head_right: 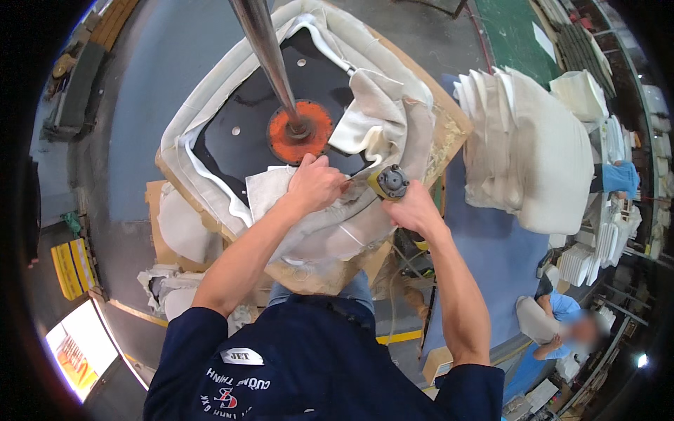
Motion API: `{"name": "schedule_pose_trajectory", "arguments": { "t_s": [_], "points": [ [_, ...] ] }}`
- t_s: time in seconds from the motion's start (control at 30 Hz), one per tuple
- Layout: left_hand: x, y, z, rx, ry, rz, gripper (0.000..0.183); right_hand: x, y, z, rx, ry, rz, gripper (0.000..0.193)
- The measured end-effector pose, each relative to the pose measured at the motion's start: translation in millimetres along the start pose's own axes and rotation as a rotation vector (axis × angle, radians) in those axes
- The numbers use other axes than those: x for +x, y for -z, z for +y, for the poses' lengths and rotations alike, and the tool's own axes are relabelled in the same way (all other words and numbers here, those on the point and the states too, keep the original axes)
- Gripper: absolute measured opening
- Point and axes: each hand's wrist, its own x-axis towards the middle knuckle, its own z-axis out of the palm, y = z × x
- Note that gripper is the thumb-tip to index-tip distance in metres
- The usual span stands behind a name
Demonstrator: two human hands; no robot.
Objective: The person staples white fabric onto a black cushion base using a pneumatic staple gun, then uses a screwdriver to tuck and smooth the fabric edges. They repeat this process on multiple cushion units, flipping and repositioning them as needed.
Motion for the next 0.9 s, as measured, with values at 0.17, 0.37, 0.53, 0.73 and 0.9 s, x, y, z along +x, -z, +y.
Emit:
{"name": "schedule_pose_trajectory", "arguments": {
  "t_s": [0.17,0.37,0.53,0.73,0.9],
  "points": [
    [2,-7,32,-0.061,0.036,0.025,0.038,-28,30,32,0.246,-0.052,0.039,0.019],
    [0,-1,10,-0.037,0.034,0.013,0.039,-14,18,32,0.219,-0.002,0.016,0.019],
    [1,-3,11,-0.052,0.027,0.013,0.037,-8,19,19,0.12,-0.011,0.001,0.019],
    [2,-1,10,-0.03,-0.012,0.043,0.03,-2,18,-6,-0.016,-0.033,0.016,0.021],
    [-1,1,15,-0.085,0.044,0.045,0.033,-7,26,13,0.175,-0.022,-0.001,0.025]
  ]
}}
